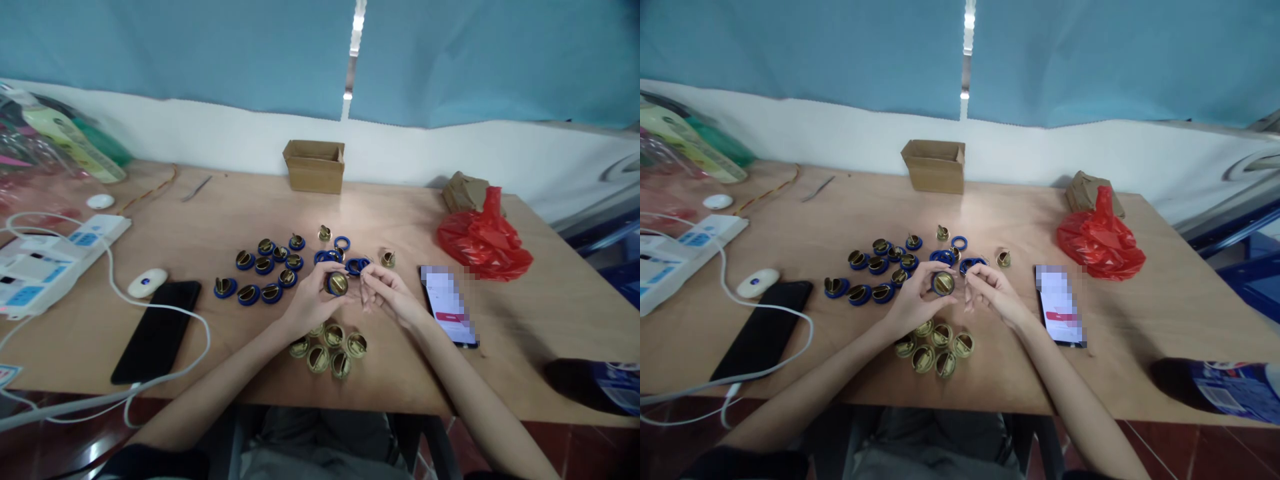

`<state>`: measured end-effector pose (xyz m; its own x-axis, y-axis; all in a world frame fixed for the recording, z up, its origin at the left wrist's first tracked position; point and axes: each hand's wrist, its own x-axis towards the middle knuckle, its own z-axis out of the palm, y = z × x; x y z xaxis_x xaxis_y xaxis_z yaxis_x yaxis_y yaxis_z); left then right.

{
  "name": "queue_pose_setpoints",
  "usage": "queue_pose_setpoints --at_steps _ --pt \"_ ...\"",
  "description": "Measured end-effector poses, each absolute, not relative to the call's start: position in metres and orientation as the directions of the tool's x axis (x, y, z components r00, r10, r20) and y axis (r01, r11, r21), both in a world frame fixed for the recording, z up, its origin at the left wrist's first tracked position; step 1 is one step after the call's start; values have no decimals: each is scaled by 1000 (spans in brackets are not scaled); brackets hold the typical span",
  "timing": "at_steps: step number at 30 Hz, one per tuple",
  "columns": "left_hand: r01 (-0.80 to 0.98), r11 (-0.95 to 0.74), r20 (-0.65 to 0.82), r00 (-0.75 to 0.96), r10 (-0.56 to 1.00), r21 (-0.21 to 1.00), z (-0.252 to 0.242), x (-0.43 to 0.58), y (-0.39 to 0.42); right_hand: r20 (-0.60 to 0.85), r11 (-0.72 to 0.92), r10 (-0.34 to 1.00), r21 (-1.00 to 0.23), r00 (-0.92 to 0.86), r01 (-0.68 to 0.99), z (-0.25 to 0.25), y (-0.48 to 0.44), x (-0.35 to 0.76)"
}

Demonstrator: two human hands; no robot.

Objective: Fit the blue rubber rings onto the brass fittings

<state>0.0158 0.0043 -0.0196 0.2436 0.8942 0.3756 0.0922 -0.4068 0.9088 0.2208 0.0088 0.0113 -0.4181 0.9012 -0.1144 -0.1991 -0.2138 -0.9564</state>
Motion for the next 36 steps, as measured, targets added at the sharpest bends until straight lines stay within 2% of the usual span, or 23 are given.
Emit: queue_pose_setpoints --at_steps 5,10,17,22,27,33,36 --pt "13 -356 341 251 906 935 -18 18 1 -123 -225 893 -955 -433 -191 9 6 216" --pt "48 -312 292 244 925 949 -17 17 0 -106 -254 869 -934 -484 -252 5 2 206" --pt "-38 -393 392 213 895 919 -12 14 8 -127 -315 871 -886 -474 -340 3 2 203" --pt "-129 -308 330 221 918 943 -10 15 8 -135 -322 886 -868 -444 -378 4 4 203" --pt "62 -335 314 218 924 940 -11 14 6 -149 -318 907 -857 -394 -406 7 7 205" --pt "231 -347 252 358 899 909 -13 8 9 -152 -280 939 -859 -309 -428 11 10 209" --pt "346 -391 245 396 885 853 -13 5 12 -176 -297 940 -847 -293 -442 13 10 208"
